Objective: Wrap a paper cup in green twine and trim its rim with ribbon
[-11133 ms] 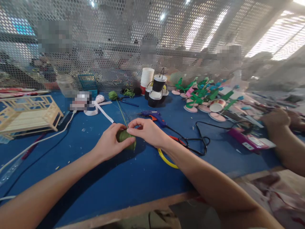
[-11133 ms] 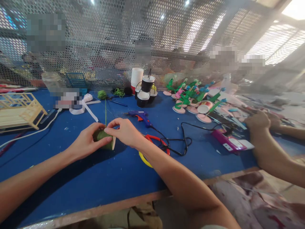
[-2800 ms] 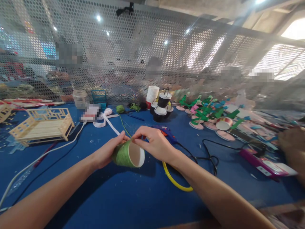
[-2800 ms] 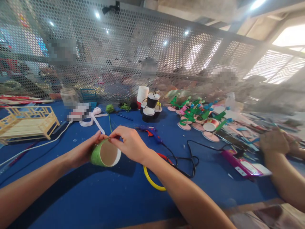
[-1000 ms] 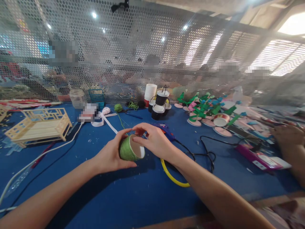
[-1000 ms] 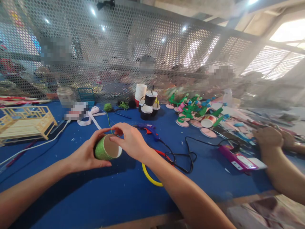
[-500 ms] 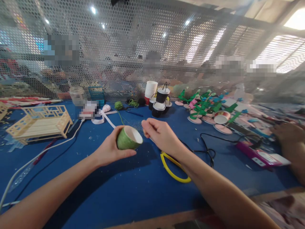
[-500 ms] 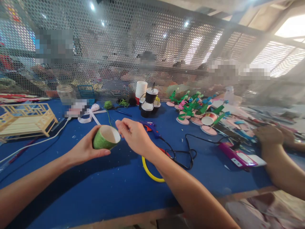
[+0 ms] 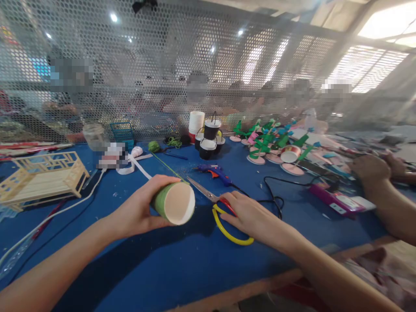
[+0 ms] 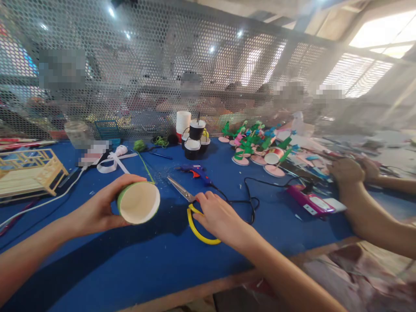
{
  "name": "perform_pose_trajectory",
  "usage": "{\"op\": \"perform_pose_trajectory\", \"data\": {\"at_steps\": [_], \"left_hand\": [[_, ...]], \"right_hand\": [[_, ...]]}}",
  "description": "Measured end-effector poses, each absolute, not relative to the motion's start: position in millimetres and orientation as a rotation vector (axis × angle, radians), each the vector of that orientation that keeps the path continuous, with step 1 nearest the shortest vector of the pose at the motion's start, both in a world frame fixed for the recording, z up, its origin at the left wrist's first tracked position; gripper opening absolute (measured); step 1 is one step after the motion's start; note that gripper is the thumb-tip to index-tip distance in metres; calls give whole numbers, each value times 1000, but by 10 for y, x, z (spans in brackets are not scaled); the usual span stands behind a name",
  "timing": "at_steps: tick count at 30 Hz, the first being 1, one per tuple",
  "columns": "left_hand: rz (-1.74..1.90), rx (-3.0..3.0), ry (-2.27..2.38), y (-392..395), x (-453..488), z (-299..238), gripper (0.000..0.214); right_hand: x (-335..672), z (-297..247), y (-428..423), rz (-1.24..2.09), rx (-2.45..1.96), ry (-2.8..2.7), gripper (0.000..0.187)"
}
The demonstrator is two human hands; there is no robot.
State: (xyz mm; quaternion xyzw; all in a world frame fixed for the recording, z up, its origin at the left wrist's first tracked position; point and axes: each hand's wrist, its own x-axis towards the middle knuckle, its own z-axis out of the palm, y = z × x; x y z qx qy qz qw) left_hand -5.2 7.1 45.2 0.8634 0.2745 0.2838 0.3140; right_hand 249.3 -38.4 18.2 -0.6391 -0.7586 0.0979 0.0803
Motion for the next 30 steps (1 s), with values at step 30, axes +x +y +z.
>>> {"op": "perform_pose_trajectory", "data": {"at_steps": [30], "left_hand": [[759, 857, 538, 275, -179, 149, 43]], "right_hand": [[2651, 192, -84, 1090, -1645, -1558, 7]]}}
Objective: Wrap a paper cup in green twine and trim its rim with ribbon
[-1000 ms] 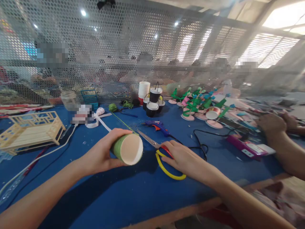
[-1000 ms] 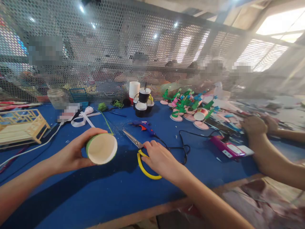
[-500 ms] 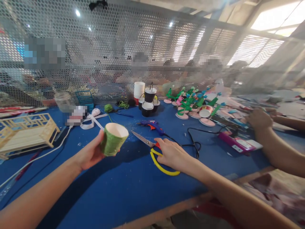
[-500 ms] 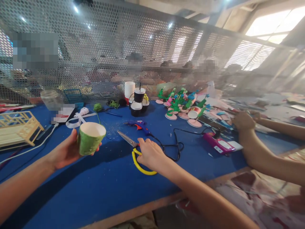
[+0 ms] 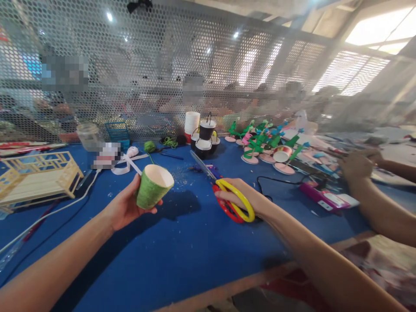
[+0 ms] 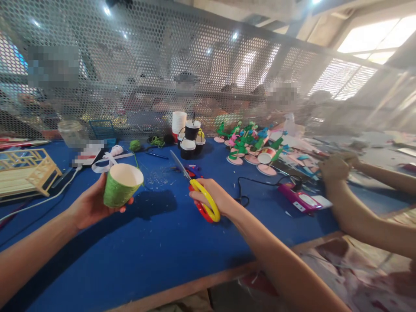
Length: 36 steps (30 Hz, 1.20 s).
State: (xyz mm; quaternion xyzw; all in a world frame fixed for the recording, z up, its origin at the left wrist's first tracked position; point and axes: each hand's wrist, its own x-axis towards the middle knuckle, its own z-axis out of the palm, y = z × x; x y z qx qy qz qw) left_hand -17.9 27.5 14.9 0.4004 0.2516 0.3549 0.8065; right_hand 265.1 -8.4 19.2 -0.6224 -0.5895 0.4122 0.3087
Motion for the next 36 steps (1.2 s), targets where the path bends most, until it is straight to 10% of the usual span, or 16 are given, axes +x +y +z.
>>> {"op": "perform_pose_trajectory", "data": {"at_steps": [21, 26, 36], "left_hand": [[1023, 777, 609, 309, -247, 228, 34], [1056, 865, 607, 297, -254, 200, 38], [861, 1067, 626, 245, -226, 169, 42]], "right_hand": [[2530, 114, -497, 1884, -1109, -1453, 74], [2623, -123, -472, 1831, -1286, -1517, 49], [2604, -47, -439, 1739, -1249, -1716, 60]]}}
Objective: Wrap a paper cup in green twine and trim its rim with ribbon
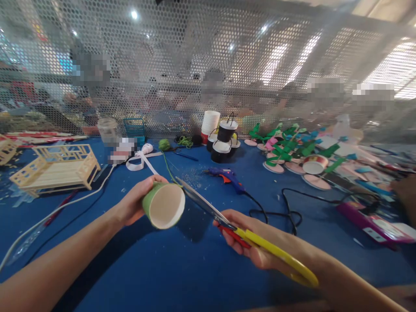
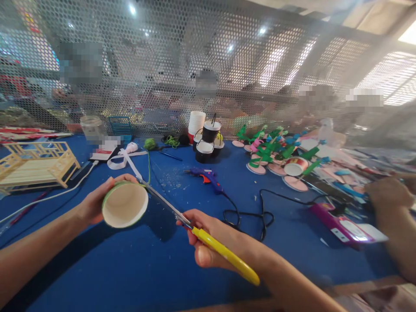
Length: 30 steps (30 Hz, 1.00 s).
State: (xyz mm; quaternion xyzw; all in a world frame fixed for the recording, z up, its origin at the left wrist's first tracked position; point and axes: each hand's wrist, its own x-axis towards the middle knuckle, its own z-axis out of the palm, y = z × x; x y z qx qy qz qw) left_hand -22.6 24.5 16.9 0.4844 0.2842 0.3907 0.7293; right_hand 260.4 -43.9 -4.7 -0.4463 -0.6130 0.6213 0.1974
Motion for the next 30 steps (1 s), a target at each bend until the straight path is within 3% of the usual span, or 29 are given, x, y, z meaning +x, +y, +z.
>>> {"op": "perform_pose_trajectory", "data": {"at_steps": [16, 30], "left_hand": [[754, 821, 502, 167, -179, 72, 31], [761, 835, 519, 107, -116, 80, 32]], "right_hand": [[2199, 324, -503, 897, -1430, -2090, 59], [2123, 242, -505, 840, -1336, -2107, 67]]}}
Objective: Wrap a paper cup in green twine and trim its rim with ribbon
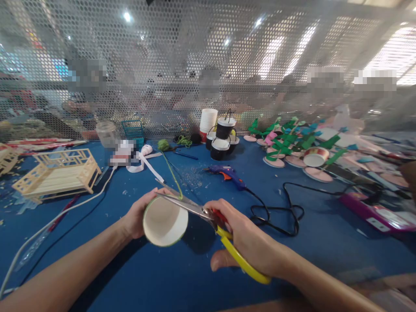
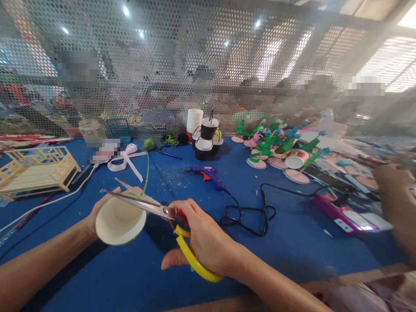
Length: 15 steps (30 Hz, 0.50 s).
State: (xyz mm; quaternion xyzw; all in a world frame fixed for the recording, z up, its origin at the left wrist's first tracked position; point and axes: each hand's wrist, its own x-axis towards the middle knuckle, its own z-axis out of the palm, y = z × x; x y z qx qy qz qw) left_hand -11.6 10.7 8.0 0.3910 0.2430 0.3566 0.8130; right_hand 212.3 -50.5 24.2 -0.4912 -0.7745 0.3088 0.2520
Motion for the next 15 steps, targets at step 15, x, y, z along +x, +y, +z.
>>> {"op": "perform_pose_trajectory", "data": {"at_steps": [15], "left_hand": [[758, 898, 551, 121, -129, 40, 37]], "right_hand": [[2066, 202, -495, 901, -1309, -2013, 42]]}}
